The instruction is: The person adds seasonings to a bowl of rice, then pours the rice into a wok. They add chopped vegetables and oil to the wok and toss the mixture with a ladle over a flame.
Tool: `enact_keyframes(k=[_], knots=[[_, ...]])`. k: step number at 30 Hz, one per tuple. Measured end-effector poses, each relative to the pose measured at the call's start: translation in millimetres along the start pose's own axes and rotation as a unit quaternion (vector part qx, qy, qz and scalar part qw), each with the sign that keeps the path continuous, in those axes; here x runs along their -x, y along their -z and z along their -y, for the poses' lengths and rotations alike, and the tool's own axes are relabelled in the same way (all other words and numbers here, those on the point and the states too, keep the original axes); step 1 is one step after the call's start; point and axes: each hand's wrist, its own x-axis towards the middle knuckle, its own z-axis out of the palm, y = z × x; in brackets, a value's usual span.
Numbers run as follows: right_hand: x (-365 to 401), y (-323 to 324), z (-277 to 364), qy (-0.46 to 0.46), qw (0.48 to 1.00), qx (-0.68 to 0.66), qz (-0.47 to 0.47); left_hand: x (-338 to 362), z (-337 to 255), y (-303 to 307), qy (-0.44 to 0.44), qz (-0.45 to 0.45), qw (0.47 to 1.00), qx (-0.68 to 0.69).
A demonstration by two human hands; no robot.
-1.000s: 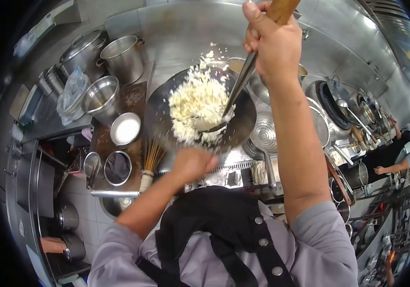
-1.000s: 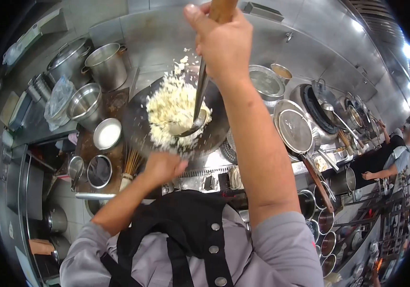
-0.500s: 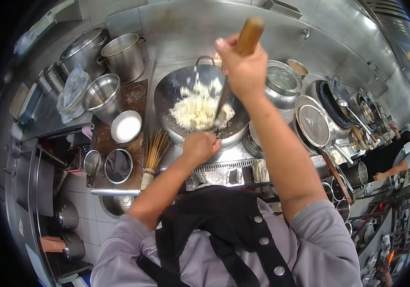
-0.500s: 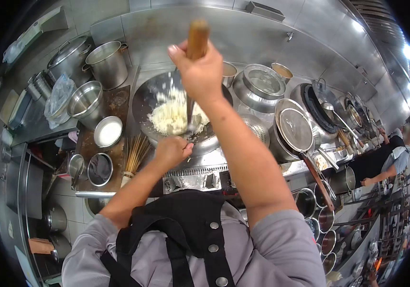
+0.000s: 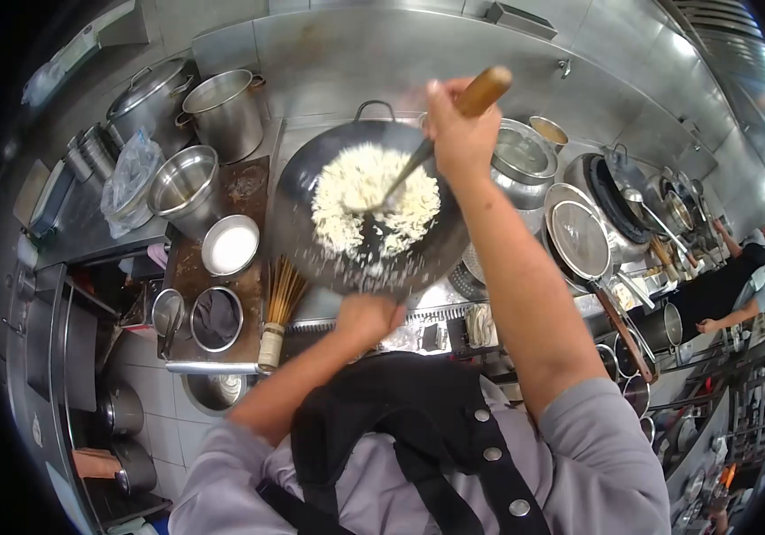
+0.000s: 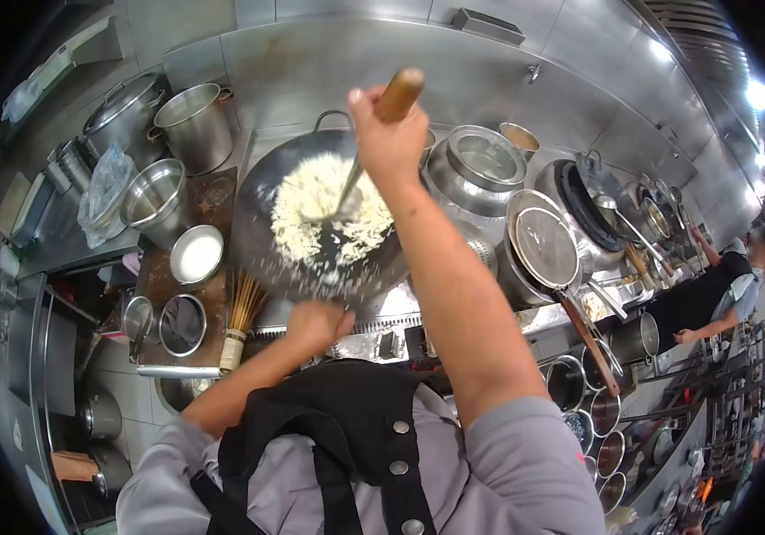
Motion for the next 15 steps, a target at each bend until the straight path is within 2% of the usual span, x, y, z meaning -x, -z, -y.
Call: enact_keyframes(k=[2, 4, 6, 7, 9, 10, 12, 14, 15], knots=[[-19.8, 12.4, 19.0, -0.024, 0.999, 0.016, -0.018, 28.6, -20.0, 31.2, -0.01, 0.102, 0.99, 0.092], [-43.7, 10.5, 66.0, -0.043, 0.996, -0.071, 0.022, 15.7, -18.1, 49.6, -0.009, 0.105, 0.989, 0.102], [-23.5, 2.5, 88.9, -0.044, 0.998, -0.039, 0.036, -26.9, -5.7, 60.9, 0.022, 0.103, 0.994, 0.009], [-14.3, 1.0, 94.0, -0.036, 0.998, -0.005, 0.049, -43.4, 4.0, 49.7, 0.029, 0.056, 0.998, 0.011], [15.8, -3.2, 9.3, -0.008, 1.0, 0.012, 0.024, -58.8, 14.4, 25.0, 0.052, -0.036, 0.998, 0.015], [20.5, -3.6, -19.5, 0.022, 0.999, 0.031, 0.004, -48.6, 12.6, 15.0, 0.049, -0.037, 0.998, 0.015], [-5.8, 0.9, -16.1, 0.008, 0.999, 0.033, -0.014, -7.2, -0.5, -3.9, 0.02, -0.042, 0.999, 0.01], [-24.5, 11.1, 6.8, -0.013, 0.999, 0.035, -0.036, 25.7, -17.7, 23.7, 0.007, 0.101, 0.993, 0.061], [-40.0, 13.1, 38.1, -0.019, 0.999, -0.023, -0.012, 31.6, -15.0, 28.6, -0.023, 0.085, 0.992, 0.094]])
